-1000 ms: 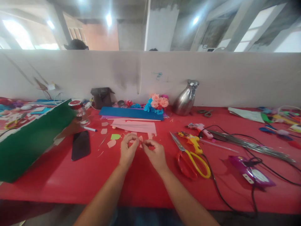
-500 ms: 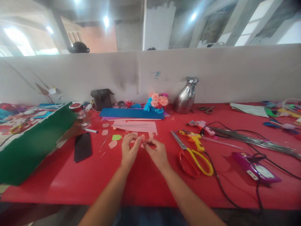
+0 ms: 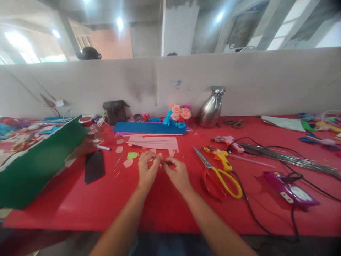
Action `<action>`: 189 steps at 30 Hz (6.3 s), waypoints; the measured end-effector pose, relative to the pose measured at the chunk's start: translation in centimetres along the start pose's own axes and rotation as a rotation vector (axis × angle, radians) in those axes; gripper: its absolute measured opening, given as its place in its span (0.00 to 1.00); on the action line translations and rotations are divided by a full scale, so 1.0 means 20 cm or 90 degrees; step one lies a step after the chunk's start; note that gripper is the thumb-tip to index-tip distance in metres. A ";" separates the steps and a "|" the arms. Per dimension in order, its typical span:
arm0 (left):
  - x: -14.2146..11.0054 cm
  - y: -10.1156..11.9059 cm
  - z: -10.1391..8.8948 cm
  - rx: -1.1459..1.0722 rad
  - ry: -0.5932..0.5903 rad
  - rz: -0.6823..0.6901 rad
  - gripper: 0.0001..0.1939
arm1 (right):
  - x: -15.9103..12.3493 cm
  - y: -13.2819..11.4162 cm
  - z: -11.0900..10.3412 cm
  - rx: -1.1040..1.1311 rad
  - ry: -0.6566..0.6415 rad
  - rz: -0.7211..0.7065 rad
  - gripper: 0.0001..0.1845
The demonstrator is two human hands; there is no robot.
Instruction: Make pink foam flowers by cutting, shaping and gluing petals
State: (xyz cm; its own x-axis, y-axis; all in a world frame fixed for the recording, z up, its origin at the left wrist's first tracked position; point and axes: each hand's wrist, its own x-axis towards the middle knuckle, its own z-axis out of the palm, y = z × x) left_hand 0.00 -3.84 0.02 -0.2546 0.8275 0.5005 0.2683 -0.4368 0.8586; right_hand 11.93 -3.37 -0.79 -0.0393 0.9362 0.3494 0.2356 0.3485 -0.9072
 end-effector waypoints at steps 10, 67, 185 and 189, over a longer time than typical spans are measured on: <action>0.00 -0.02 0.00 -0.025 0.009 -0.046 0.08 | 0.00 -0.01 0.00 0.023 0.000 0.054 0.09; 0.04 -0.08 -0.17 -0.436 -0.001 -0.376 0.13 | 0.14 0.10 -0.14 -0.125 0.113 0.068 0.10; 0.19 -0.19 -0.50 -0.145 0.183 -0.344 0.14 | 0.12 0.11 -0.01 -0.581 -0.079 0.003 0.13; 0.15 -0.19 -0.50 -0.118 0.151 -0.352 0.15 | 0.15 0.06 0.03 -0.595 -0.122 -0.012 0.13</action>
State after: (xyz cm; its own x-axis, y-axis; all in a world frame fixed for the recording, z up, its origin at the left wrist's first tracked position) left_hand -11.12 -3.17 -0.58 -0.5140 0.8572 -0.0300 -0.1216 -0.0383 0.9918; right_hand 11.59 -0.11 -0.95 -0.1895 0.9513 0.2430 0.9106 0.2628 -0.3190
